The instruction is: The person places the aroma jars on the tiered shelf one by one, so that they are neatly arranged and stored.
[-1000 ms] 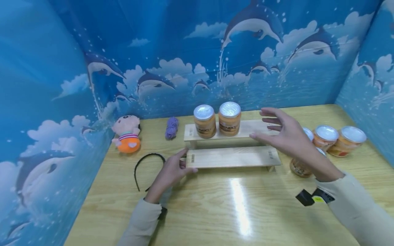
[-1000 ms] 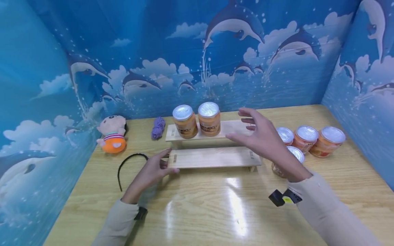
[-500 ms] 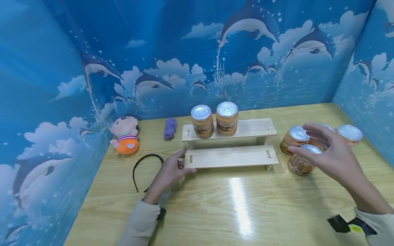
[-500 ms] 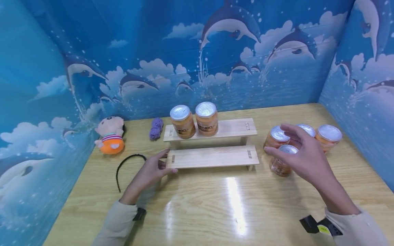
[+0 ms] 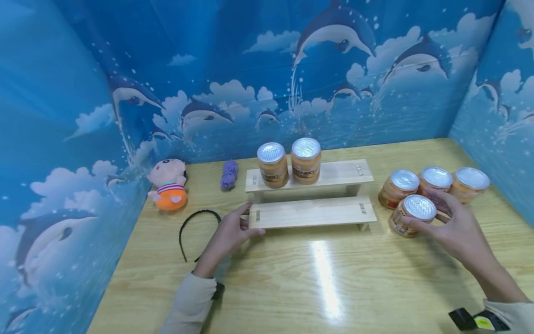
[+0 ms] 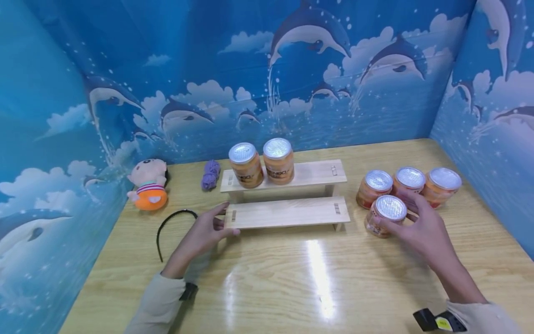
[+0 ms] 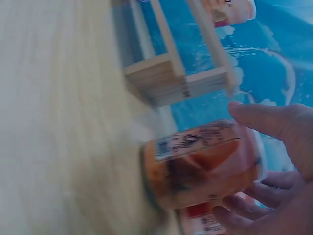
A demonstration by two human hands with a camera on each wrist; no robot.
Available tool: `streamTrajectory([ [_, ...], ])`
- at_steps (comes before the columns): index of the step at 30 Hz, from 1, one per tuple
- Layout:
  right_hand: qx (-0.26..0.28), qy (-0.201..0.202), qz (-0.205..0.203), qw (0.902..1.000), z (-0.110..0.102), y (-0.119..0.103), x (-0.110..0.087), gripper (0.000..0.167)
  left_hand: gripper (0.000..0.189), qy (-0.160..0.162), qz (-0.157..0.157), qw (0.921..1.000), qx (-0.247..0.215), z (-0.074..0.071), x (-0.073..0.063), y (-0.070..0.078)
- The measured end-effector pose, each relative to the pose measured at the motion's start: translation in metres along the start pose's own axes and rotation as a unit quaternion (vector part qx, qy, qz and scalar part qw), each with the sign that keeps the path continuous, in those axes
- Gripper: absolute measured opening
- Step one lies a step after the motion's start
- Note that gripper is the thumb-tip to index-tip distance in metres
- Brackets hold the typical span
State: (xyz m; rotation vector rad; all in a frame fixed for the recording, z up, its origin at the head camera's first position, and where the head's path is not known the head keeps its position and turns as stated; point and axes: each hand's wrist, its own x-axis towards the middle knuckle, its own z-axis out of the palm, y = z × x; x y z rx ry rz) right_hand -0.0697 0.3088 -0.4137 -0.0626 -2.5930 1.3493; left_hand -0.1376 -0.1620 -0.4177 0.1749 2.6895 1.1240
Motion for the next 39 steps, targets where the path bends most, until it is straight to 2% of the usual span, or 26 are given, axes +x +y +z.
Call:
streamTrajectory([
  [4, -0.004, -0.016, 0.021, 0.9996, 0.005, 0.006, -0.002, 0.09, 0.089, -0.001, 0.004, 1.0, -0.003, 0.0, 0.0, 0.0],
  [12, -0.03, -0.01, 0.009, 0.9995, 0.014, 0.013, -0.003, 0.075, 0.088, -0.005, 0.006, 0.9999, -0.007, -0.002, 0.0, 0.001],
  [22, -0.054, -0.004, 0.017, 0.9984, 0.012, 0.012, -0.003, 0.076, 0.089, -0.005, 0.005, 0.9999, -0.009, -0.002, 0.001, 0.001],
  [29, -0.046, -0.024, 0.036, 0.998, 0.003, 0.001, -0.006, 0.086, 0.09, -0.01, -0.002, 0.9999, -0.008, -0.001, 0.001, 0.001],
  [39, -0.036, -0.024, 0.014, 0.999, -0.007, -0.032, -0.004, 0.084, 0.092, -0.012, -0.015, 0.9998, -0.011, -0.002, 0.001, 0.0],
])
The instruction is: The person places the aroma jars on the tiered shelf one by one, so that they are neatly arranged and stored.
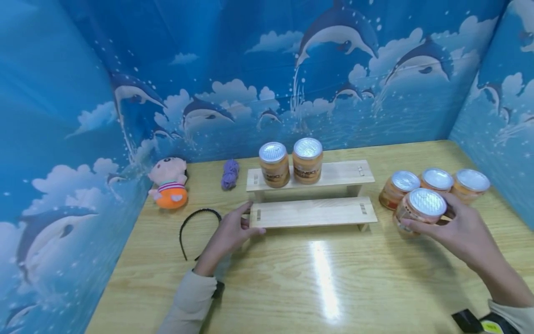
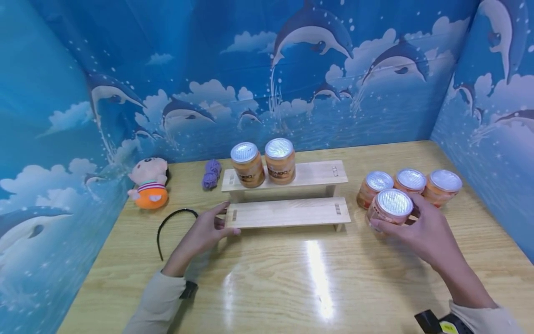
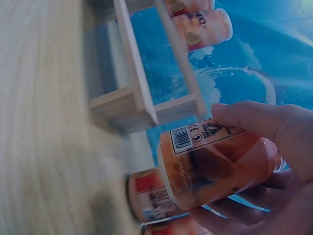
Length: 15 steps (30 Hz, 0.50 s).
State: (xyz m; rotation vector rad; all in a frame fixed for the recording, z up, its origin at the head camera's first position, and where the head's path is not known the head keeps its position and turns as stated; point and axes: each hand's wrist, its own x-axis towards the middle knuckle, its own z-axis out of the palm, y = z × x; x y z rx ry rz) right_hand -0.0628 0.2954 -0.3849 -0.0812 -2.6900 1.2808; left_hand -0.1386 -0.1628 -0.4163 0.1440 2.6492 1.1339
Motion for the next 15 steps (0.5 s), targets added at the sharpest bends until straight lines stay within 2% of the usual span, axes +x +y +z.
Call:
streamTrajectory([
  [3, -0.011, -0.002, -0.001, 0.9999, -0.002, -0.012, 0.001, 0.088, 0.092, 0.0, 0.0, 1.0, -0.001, 0.0, 0.0, 0.0],
  [10, -0.008, -0.019, -0.029, 0.9994, -0.007, -0.04, 0.014, 0.078, 0.092, 0.0, 0.005, 1.0, 0.0, 0.0, -0.001, -0.001],
  [15, -0.031, -0.037, -0.018, 0.9987, -0.007, -0.06, 0.029, 0.085, 0.091, 0.001, 0.007, 1.0, -0.001, 0.0, -0.001, 0.0],
])
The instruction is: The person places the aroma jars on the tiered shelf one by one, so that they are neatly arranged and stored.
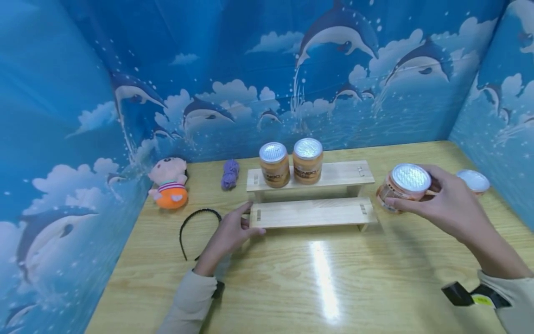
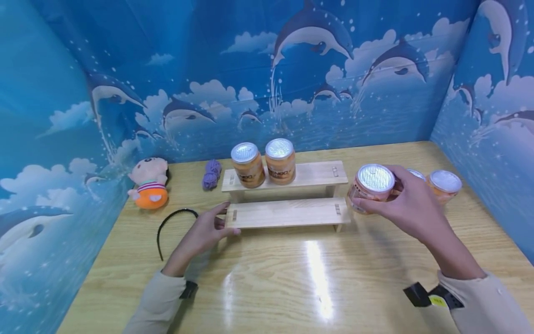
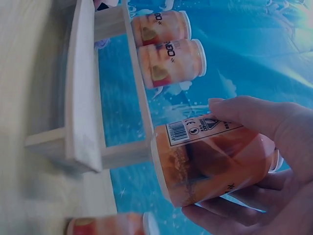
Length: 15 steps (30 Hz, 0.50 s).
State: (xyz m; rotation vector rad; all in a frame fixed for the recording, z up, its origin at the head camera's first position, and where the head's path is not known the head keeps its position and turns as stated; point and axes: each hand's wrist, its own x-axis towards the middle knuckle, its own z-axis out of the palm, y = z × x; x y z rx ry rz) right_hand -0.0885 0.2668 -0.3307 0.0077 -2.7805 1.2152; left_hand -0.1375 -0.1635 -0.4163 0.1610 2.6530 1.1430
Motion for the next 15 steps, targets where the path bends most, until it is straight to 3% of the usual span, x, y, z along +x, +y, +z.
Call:
streamTrajectory([
  [15, 0.006, -0.04, -0.018, 0.999, 0.018, -0.044, 0.053, 0.089, 0.091, 0.001, -0.001, 1.0, 0.002, 0.0, -0.001, 0.0],
])
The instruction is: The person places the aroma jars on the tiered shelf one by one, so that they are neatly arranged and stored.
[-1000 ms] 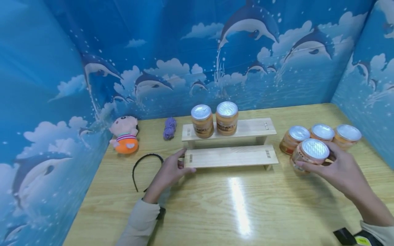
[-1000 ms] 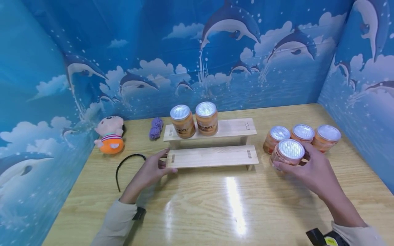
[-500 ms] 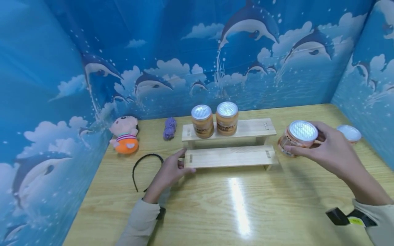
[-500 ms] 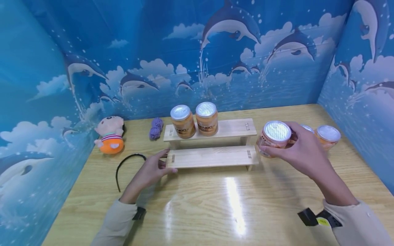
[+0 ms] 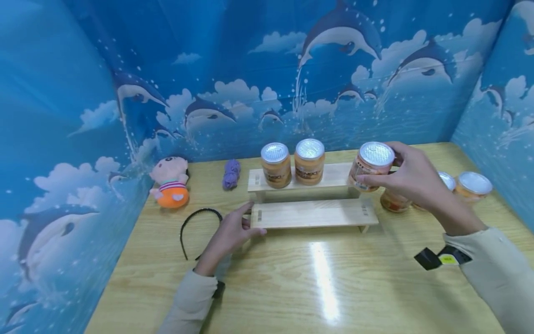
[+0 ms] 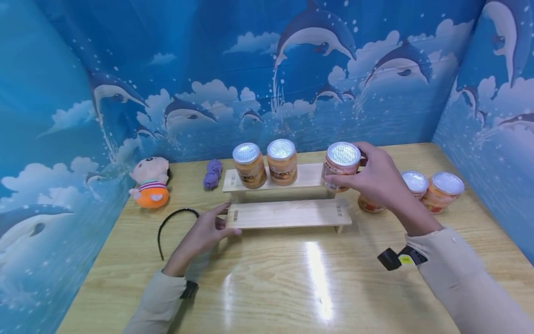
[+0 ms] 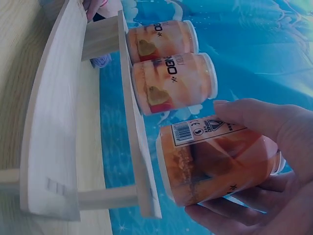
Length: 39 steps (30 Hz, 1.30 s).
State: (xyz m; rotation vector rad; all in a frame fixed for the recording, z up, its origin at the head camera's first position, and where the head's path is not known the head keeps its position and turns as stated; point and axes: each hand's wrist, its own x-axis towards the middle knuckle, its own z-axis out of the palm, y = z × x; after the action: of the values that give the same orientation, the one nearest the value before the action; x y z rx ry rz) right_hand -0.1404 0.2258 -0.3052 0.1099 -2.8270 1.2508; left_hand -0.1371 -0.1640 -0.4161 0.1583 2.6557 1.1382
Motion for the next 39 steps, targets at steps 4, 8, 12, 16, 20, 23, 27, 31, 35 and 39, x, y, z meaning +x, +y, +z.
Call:
streamTrajectory([
  [4, 0.018, -0.007, -0.007, 0.9998, 0.009, -0.005, 0.011, 0.088, 0.091, 0.002, 0.002, 1.0, 0.0, 0.0, 0.0, 0.0],
  [8, 0.035, -0.019, -0.01, 0.9992, 0.018, -0.009, 0.02, 0.087, 0.093, 0.003, -0.001, 1.0, 0.001, 0.0, -0.001, 0.001],
  [12, 0.035, -0.023, -0.011, 0.9991, 0.024, -0.011, 0.025, 0.088, 0.093, 0.003, -0.008, 1.0, 0.003, 0.001, -0.001, 0.002],
  [16, 0.044, -0.026, -0.011, 0.9986, 0.027, -0.011, 0.03, 0.091, 0.092, 0.002, -0.008, 1.0, 0.005, 0.001, -0.001, 0.002],
  [20, 0.058, -0.032, 0.0, 0.9978, 0.029, -0.011, 0.035, 0.094, 0.091, 0.002, -0.005, 1.0, 0.006, 0.001, -0.001, 0.001],
  [23, 0.057, -0.036, 0.004, 0.9977, 0.03, -0.01, 0.037, 0.095, 0.091, 0.002, -0.004, 1.0, 0.005, 0.001, -0.001, 0.002],
  [27, 0.053, -0.044, 0.005, 0.9976, 0.029, -0.008, 0.037, 0.1, 0.091, 0.003, -0.01, 0.9999, 0.004, 0.001, -0.001, 0.003],
  [31, 0.067, -0.054, 0.01, 0.9962, 0.025, -0.006, 0.03, 0.106, 0.091, 0.002, -0.011, 0.9999, 0.004, 0.002, -0.001, 0.002],
  [35, 0.082, -0.054, 0.019, 0.995, 0.016, -0.004, 0.017, 0.107, 0.092, 0.001, -0.008, 1.0, 0.003, 0.001, 0.0, 0.001],
  [39, 0.069, -0.031, 0.02, 0.997, 0.003, 0.0, 0.0, 0.101, 0.091, -0.002, 0.004, 1.0, 0.0, 0.0, 0.0, -0.001],
])
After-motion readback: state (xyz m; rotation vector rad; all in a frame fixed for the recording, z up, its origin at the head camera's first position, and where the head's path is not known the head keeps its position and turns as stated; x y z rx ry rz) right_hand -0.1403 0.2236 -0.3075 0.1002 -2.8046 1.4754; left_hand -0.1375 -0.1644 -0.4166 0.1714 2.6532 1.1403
